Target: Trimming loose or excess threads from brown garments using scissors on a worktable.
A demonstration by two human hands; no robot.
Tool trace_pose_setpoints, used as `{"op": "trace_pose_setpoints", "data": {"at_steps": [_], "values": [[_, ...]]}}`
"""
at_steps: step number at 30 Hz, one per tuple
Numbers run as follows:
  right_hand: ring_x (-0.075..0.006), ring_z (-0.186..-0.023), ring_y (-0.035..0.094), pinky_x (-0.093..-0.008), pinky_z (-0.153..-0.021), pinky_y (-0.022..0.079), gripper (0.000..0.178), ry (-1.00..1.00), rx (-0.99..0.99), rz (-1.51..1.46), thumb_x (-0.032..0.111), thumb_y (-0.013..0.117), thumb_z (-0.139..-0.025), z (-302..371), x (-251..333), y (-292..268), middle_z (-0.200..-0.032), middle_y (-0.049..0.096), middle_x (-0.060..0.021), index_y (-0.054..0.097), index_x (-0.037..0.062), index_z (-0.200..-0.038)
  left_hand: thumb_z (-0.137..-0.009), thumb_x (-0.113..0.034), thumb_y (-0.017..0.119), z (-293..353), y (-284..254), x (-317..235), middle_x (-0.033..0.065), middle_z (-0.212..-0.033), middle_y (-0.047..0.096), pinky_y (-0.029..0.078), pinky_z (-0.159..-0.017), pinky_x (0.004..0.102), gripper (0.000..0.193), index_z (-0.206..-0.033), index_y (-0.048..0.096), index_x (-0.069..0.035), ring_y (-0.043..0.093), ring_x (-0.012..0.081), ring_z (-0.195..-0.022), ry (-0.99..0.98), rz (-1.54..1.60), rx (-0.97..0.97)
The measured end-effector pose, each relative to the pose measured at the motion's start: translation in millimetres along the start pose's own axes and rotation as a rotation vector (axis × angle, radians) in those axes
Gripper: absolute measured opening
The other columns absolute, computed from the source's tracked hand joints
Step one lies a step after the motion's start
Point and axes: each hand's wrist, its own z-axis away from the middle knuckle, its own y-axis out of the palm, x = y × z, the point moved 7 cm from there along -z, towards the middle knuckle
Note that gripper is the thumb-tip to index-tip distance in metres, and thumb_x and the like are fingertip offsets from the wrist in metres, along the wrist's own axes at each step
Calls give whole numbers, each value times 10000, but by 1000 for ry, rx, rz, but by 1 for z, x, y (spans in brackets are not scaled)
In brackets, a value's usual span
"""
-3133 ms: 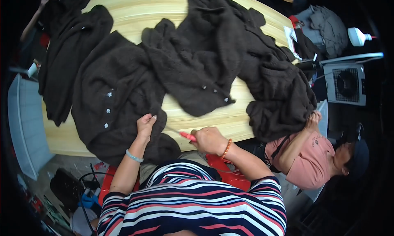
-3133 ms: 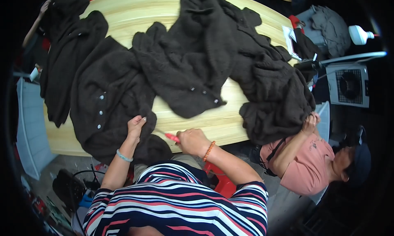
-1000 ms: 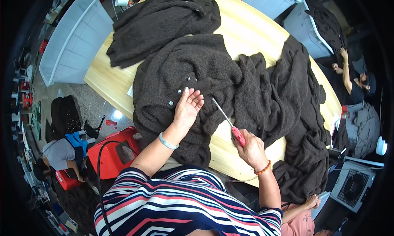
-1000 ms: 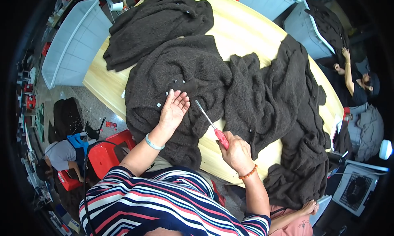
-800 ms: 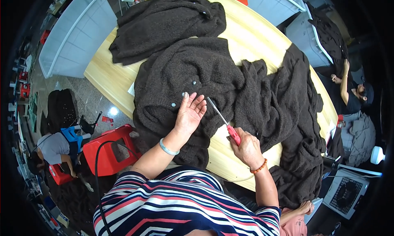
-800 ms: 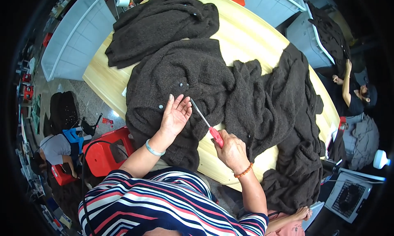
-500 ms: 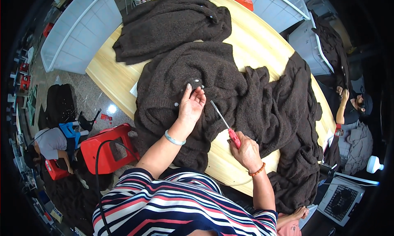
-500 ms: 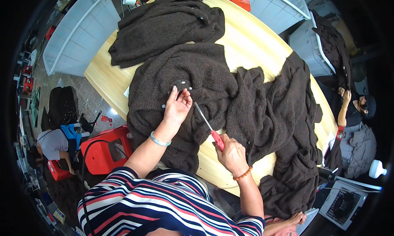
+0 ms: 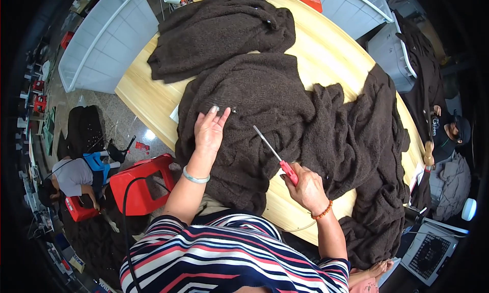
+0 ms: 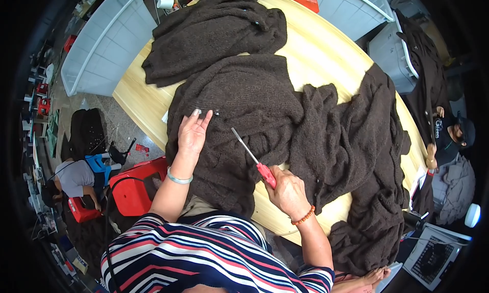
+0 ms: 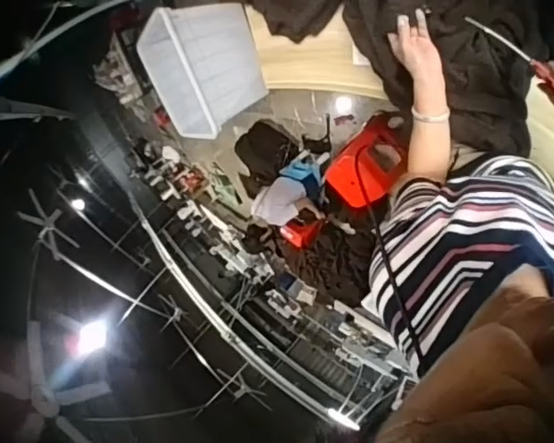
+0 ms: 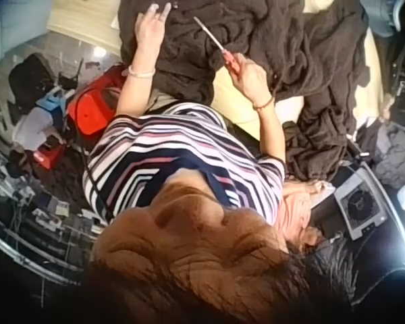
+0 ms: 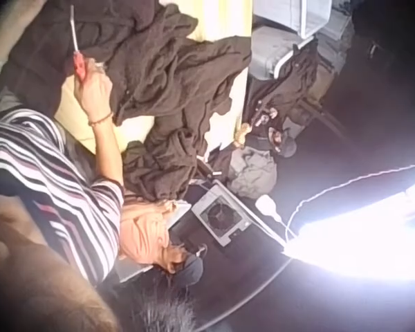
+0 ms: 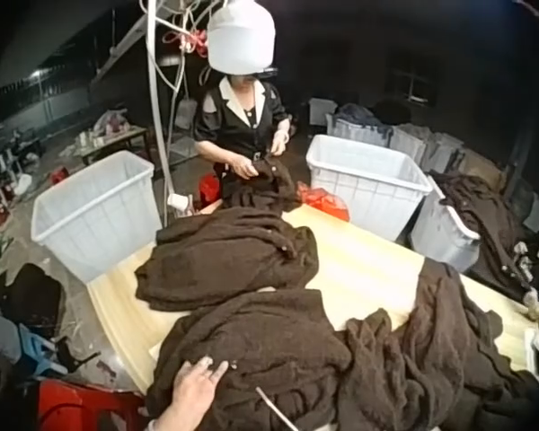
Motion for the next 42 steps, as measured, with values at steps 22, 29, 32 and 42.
{"op": "trace_pose_setpoints", "data": {"at_steps": [22, 29, 32, 42], "values": [[-374, -646, 643, -464, -606, 516, 240, -158, 78, 104, 259, 621, -850, -58, 34, 14, -644, 620, -196, 572, 31, -906, -955, -137, 557, 2, 0, -3, 60, -1036, 646, 538, -918, 453, 82, -993, 588, -72, 625, 197, -1005, -50, -98, 22], [-380, -675, 647, -464, -626, 514, 259, -22, 85, 87, 256, 627, -846, -47, 12, 11, -685, 634, -211, 581, 31, -966, -885, -59, 649, 7, -3, 47, 23, -935, 657, 594, -785, 368, 50, -935, 659, -57, 636, 122, -873, -286, -289, -26], [-380, -669, 648, -464, -622, 516, 249, 9, 60, 117, 252, 628, -843, -46, 8, 10, -674, 632, -211, 590, 28, -946, -899, -42, 624, 0, -4, 50, 57, -922, 677, 584, -809, 391, 47, -898, 670, -30, 656, 150, -866, -247, -271, 23], [-375, -663, 651, -462, -613, 522, 226, -28, 119, 145, 250, 625, -843, -45, 14, 12, -657, 630, -209, 609, 32, -902, -877, -43, 660, 4, -5, 45, 65, -884, 660, 595, -809, 407, 87, -793, 665, -20, 651, 158, -812, -201, -317, 41]]}}
